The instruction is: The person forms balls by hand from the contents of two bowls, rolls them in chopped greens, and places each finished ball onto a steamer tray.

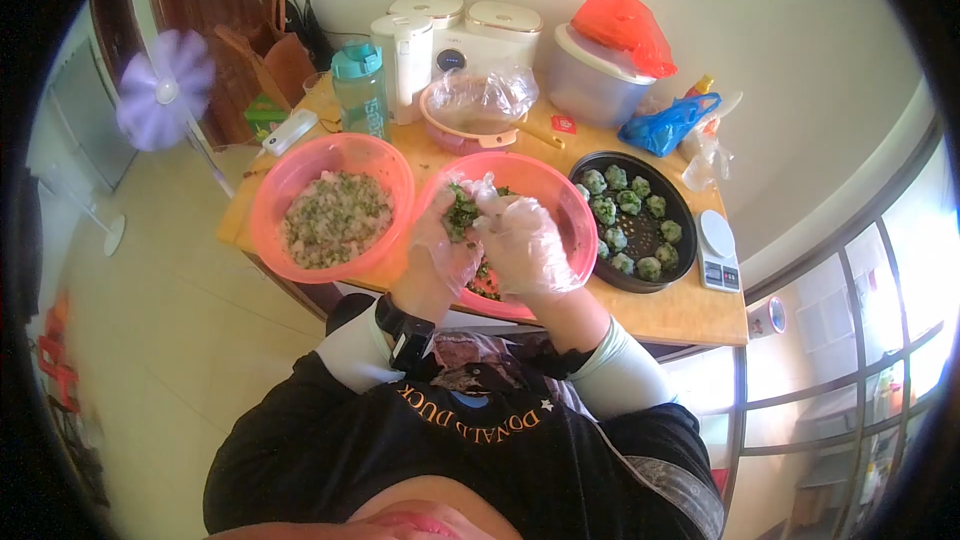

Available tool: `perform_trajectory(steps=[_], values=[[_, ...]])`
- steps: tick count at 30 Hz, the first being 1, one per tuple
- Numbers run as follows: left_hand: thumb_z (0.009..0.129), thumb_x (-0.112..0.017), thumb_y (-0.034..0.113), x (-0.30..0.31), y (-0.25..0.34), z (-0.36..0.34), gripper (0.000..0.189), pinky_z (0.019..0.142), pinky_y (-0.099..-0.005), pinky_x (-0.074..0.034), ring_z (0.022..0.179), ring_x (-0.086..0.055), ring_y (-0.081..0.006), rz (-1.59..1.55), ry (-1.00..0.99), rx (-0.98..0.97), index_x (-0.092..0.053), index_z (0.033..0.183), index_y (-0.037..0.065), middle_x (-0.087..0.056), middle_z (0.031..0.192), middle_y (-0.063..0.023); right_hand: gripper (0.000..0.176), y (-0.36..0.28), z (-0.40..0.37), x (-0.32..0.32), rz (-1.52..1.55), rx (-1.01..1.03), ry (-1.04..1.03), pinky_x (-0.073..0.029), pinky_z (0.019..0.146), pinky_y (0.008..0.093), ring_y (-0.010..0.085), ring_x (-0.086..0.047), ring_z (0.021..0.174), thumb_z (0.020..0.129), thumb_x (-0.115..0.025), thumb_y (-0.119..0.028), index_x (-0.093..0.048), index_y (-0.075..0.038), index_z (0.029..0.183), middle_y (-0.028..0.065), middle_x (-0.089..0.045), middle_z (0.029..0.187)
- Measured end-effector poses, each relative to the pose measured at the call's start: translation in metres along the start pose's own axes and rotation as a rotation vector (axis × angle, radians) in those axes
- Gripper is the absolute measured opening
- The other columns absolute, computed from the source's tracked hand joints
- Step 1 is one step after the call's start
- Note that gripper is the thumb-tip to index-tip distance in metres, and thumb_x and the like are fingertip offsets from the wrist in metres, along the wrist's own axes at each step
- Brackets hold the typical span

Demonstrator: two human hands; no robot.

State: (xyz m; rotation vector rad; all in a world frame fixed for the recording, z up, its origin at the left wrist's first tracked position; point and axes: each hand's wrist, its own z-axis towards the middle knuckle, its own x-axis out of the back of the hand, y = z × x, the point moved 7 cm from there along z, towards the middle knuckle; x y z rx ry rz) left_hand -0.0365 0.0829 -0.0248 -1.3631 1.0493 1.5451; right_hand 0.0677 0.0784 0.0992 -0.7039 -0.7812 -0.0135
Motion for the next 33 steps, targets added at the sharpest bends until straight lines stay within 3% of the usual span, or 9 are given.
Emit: perform_trajectory(steps=[6,9,12,15,17,20,24,27,33], values=[[0.100,-0.050,0.015,-0.006,-0.001,-0.002,0.014,0.086,-0.0372,-0.055,0.096,-0.064,-0.0231,0.120,0.108,-0.042,-0.060,0.109,0.008,-0.065,0.103,-0.0079,0.017,-0.004,-0.001,-0.018,-0.017,0.095,-0.058,-0.050,0.073,0.0508,0.0464,-0.062,0.083,0.085,-0.059,-0.005,-0.067,-0.001,0.099,0.0249,-0.065,0.091],[0.100,-0.049,0.016,0.009,-0.008,0.008,0.014,0.088,-0.0383,-0.054,0.097,-0.064,-0.0240,0.068,0.039,0.057,-0.058,0.106,0.007,-0.063,0.100,-0.0083,0.013,-0.017,0.000,-0.021,0.010,0.229,-0.091,-0.052,0.073,0.0494,0.0430,-0.064,0.082,0.080,-0.060,-0.006,-0.068,-0.001,0.090,0.0215,-0.067,0.089],[0.099,-0.049,0.017,-0.001,-0.007,0.005,0.015,0.092,-0.0396,-0.053,0.097,-0.064,-0.0249,0.092,-0.108,0.060,-0.058,0.102,0.006,-0.062,0.097,-0.0079,0.011,-0.034,-0.006,-0.026,-0.257,0.505,-0.121,-0.053,0.074,0.0460,0.0380,-0.066,0.083,0.077,-0.062,-0.008,-0.067,0.000,0.083,0.0172,-0.068,0.089],[0.099,-0.048,0.015,-0.001,-0.006,0.005,0.016,0.092,-0.0398,-0.055,0.098,-0.066,-0.0245,0.074,-0.086,0.060,-0.060,0.106,0.006,-0.064,0.100,-0.0092,0.010,-0.036,-0.002,-0.013,0.009,0.551,-0.143,-0.054,0.076,0.0428,0.0337,-0.067,0.083,0.075,-0.063,-0.010,-0.067,-0.001,0.079,0.0129,-0.069,0.090],[0.099,-0.048,0.013,-0.001,-0.002,-0.001,0.019,0.093,-0.0403,-0.056,0.099,-0.067,-0.0238,0.103,0.104,-0.029,-0.061,0.112,0.005,-0.066,0.105,-0.0106,0.013,-0.036,0.002,0.003,-0.179,0.646,0.059,-0.053,0.074,0.0441,0.0355,-0.065,0.082,0.075,-0.063,-0.009,-0.067,-0.001,0.084,0.0141,-0.069,0.091],[0.099,-0.048,0.010,-0.021,-0.004,-0.005,0.022,0.095,-0.0401,-0.056,0.101,-0.068,-0.0233,-0.014,-0.072,0.038,-0.061,0.116,0.004,-0.068,0.109,-0.0119,0.018,-0.035,0.027,-0.004,-0.164,0.368,-0.079,-0.052,0.070,0.0468,0.0385,-0.064,0.079,0.075,-0.063,-0.010,-0.066,-0.001,0.091,0.0158,-0.067,0.089],[0.097,-0.049,0.008,-0.018,-0.005,-0.005,0.023,0.093,-0.0402,-0.057,0.100,-0.068,-0.0239,0.119,-0.080,0.013,-0.061,0.116,0.003,-0.068,0.109,-0.0118,0.032,-0.018,0.029,-0.026,-0.302,0.329,-0.269,-0.052,0.073,0.0468,0.0402,-0.065,0.088,0.076,-0.063,-0.005,-0.067,-0.001,0.107,0.0191,-0.069,0.097],[0.092,-0.049,0.007,0.002,0.001,0.006,0.026,0.091,-0.0419,-0.057,0.099,-0.067,-0.0261,0.094,-0.038,-0.002,-0.061,0.116,0.003,-0.068,0.108,-0.0125,0.028,-0.021,0.017,-0.026,-0.209,0.478,-0.069,-0.052,0.072,0.0453,0.0400,-0.064,0.084,0.074,-0.064,-0.005,-0.068,-0.001,0.102,0.0188,-0.068,0.093],[0.091,-0.047,0.011,-0.017,0.003,-0.011,0.027,0.093,-0.0393,-0.054,0.103,-0.067,-0.0265,0.113,-0.102,0.162,-0.062,0.112,0.002,-0.069,0.107,-0.0126,0.017,-0.020,0.001,-0.037,-0.169,0.452,-0.164,-0.053,0.079,0.0454,0.0402,-0.065,0.090,0.072,-0.063,-0.006,-0.069,0.001,0.086,0.0198,-0.069,0.094]])
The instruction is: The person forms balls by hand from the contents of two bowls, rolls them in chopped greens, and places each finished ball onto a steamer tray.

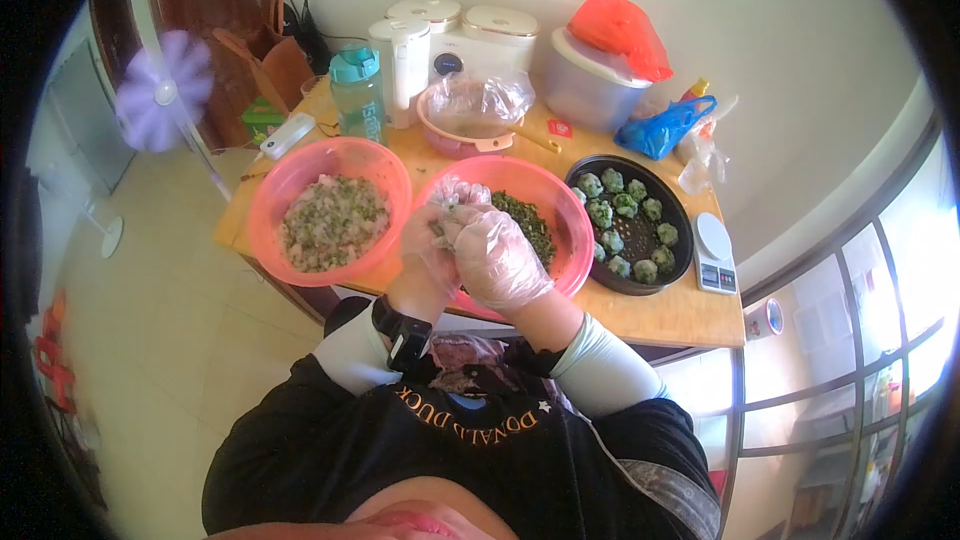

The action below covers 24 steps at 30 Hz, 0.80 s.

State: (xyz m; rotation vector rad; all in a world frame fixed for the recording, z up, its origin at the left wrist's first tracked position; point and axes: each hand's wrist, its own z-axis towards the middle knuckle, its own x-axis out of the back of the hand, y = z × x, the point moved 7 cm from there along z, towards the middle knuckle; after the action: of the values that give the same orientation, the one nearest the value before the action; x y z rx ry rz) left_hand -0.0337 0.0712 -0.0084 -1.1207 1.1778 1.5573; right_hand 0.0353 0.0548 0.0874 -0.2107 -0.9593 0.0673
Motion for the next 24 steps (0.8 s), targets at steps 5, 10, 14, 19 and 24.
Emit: perform_trajectory(steps=[5,10,14,19,24], values=[[0.093,-0.047,0.016,0.022,0.004,0.009,0.029,0.092,-0.0404,-0.054,0.103,-0.066,-0.0269,-0.019,0.203,-0.169,-0.062,0.115,0.004,-0.068,0.107,-0.0127,0.022,-0.005,-0.007,0.017,0.047,0.029,0.120,-0.053,0.086,0.0460,0.0419,-0.065,0.097,0.075,-0.064,-0.004,-0.068,0.003,0.096,0.0216,-0.067,0.104],[0.096,-0.051,0.020,-0.016,0.007,0.003,0.020,0.087,-0.0382,-0.055,0.099,-0.066,-0.0234,-0.022,-0.027,-0.165,-0.061,0.108,0.008,-0.067,0.107,-0.0099,0.052,-0.016,-0.008,0.010,-0.023,0.030,-0.008,-0.046,0.105,0.0503,0.0480,-0.054,0.122,0.078,-0.066,-0.007,-0.056,0.008,0.127,0.0293,-0.054,0.130],[0.102,-0.046,0.032,0.001,0.007,0.009,0.028,0.089,-0.0402,-0.055,0.093,-0.065,-0.0217,-0.037,0.050,-0.168,-0.061,0.108,0.010,-0.067,0.104,-0.0079,0.053,-0.003,-0.019,0.007,0.036,-0.014,0.075,-0.042,0.108,0.0516,0.0490,-0.053,0.123,0.080,-0.062,-0.008,-0.054,0.010,0.130,0.0299,-0.052,0.137],[0.103,-0.050,0.023,0.002,0.015,0.022,0.025,0.093,-0.0380,-0.053,0.099,-0.067,-0.0235,0.256,-0.153,-0.262,-0.063,0.113,0.006,-0.069,0.106,-0.0096,0.039,0.046,-0.028,0.000,0.523,-0.666,0.337,-0.049,0.089,0.0364,0.0342,-0.064,0.110,0.098,-0.053,-0.027,-0.064,0.000,0.124,0.0196,-0.060,0.126],[0.099,-0.058,0.023,-0.053,0.004,0.002,0.040,0.098,-0.0416,-0.049,0.109,-0.063,-0.0298,1.281,-0.219,-0.638,-0.054,0.132,0.001,-0.065,0.120,-0.0142,0.047,0.093,-0.073,-0.079,1.654,-0.886,0.788,-0.048,0.100,0.0371,0.0241,-0.061,0.113,0.106,-0.045,-0.041,-0.055,-0.006,0.136,0.0097,-0.063,0.126]])
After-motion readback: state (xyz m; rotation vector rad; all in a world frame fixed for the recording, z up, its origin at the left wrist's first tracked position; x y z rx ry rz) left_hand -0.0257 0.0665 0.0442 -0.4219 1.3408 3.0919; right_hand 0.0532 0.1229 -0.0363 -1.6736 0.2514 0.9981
